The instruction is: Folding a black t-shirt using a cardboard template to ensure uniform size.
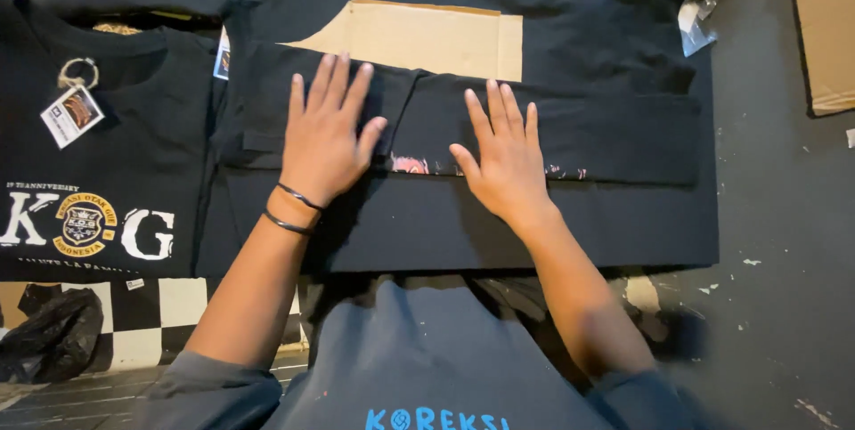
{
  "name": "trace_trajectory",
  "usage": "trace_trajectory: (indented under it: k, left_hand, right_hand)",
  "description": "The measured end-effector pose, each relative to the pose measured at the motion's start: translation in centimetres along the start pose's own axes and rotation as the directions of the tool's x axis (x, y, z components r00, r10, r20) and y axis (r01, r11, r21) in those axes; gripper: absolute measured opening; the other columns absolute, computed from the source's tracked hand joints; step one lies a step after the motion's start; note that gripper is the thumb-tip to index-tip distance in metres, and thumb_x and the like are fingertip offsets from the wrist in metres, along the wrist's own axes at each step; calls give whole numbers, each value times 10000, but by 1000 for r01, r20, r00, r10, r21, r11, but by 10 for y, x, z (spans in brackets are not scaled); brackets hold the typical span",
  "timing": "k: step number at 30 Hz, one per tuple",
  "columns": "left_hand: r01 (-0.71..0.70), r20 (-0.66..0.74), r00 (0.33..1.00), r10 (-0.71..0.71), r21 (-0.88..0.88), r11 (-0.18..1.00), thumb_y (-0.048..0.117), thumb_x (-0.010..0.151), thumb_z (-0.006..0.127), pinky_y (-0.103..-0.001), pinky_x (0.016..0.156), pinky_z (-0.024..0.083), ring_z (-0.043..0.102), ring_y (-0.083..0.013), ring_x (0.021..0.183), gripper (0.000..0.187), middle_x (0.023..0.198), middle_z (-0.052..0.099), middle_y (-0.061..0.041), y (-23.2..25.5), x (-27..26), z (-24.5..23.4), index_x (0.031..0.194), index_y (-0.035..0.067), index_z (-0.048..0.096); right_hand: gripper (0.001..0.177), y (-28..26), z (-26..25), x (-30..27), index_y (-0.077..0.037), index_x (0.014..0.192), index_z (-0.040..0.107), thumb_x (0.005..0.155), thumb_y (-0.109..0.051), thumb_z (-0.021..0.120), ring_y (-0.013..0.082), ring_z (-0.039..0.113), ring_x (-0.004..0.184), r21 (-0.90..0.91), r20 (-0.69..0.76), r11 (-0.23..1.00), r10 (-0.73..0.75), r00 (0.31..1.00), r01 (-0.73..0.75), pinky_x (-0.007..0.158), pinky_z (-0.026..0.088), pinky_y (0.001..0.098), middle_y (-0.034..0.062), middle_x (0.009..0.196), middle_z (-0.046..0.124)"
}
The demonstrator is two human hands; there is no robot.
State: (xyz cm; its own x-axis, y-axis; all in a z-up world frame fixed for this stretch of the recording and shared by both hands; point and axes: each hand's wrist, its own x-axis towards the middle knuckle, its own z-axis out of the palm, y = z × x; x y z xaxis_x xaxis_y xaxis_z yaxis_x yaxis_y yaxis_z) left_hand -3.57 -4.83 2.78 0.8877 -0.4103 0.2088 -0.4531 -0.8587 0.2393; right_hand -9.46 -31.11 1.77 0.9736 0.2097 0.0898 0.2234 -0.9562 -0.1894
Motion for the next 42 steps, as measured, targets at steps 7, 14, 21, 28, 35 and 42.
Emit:
trace_trajectory:
  k: [7, 14, 21, 28, 35, 42]
  left_hand:
    - [49, 172, 984, -52, 26, 998, 447, 987, 564, -671, 1193, 149, 249, -374, 1546, 692, 1649, 341, -206, 8, 10, 11, 1584, 124, 428]
    - [-89, 127, 988, 92, -32, 996, 484, 1009, 570, -615, 1209, 182, 316, -329, 1524, 644, 1613, 414, -151, 25, 41, 32, 1564, 181, 450]
    - [-14, 194, 981, 15, -8, 1000, 567, 1031, 475, -574, 1259, 79, 192, -297, 1577, 731, 1689, 304, -99, 31, 38, 24, 1632, 174, 335]
    - [20, 118, 993, -16, -28, 999, 557, 1030, 524, -590, 1224, 122, 249, -353, 1538, 713, 1635, 382, -140, 29, 41, 30, 1592, 131, 420]
    - [-168, -249, 957, 147, -63, 984, 343, 947, 732, -471, 828, 418, 580, -320, 938, 169, 974, 660, -37, 14, 92, 45, 946, 177, 763]
    - [-104, -118, 989, 86, -153, 983, 270, 884, 778, -374, 883, 389, 558, -170, 927, 132, 864, 530, 74, 4, 100, 71, 911, 227, 656]
  right_hand:
    - [704, 9, 9, -4, -177, 1661, 269, 1068, -461, 520, 377, 175, 1574, 80, 59, 994, 74, 995, -79, 1223, 141, 650, 164, 1713, 199]
    - [674, 9, 12, 25, -181, 1630, 333, 1056, -472, 535, 337, 243, 1554, 68, 82, 995, 60, 995, -66, 1225, 149, 638, 130, 1673, 297]
    - [685, 16, 6, 18, -216, 1667, 245, 1087, -497, 478, 311, 161, 1586, 136, 109, 988, 58, 992, -72, 1232, 112, 652, 75, 1728, 185]
    - [677, 16, 8, 16, -211, 1668, 251, 1097, -502, 468, 283, 144, 1591, 140, 93, 987, 68, 993, -80, 1241, 94, 633, 66, 1730, 194]
    - [658, 12, 2, 17, -191, 1643, 244, 1079, -505, 368, 217, 120, 1586, 108, 100, 991, 67, 993, -78, 1247, 86, 562, 31, 1720, 190]
    - [683, 20, 17, 14, -223, 1661, 261, 1084, -519, 476, 267, 150, 1589, 105, 63, 992, 64, 996, -70, 1240, 112, 630, 55, 1723, 213]
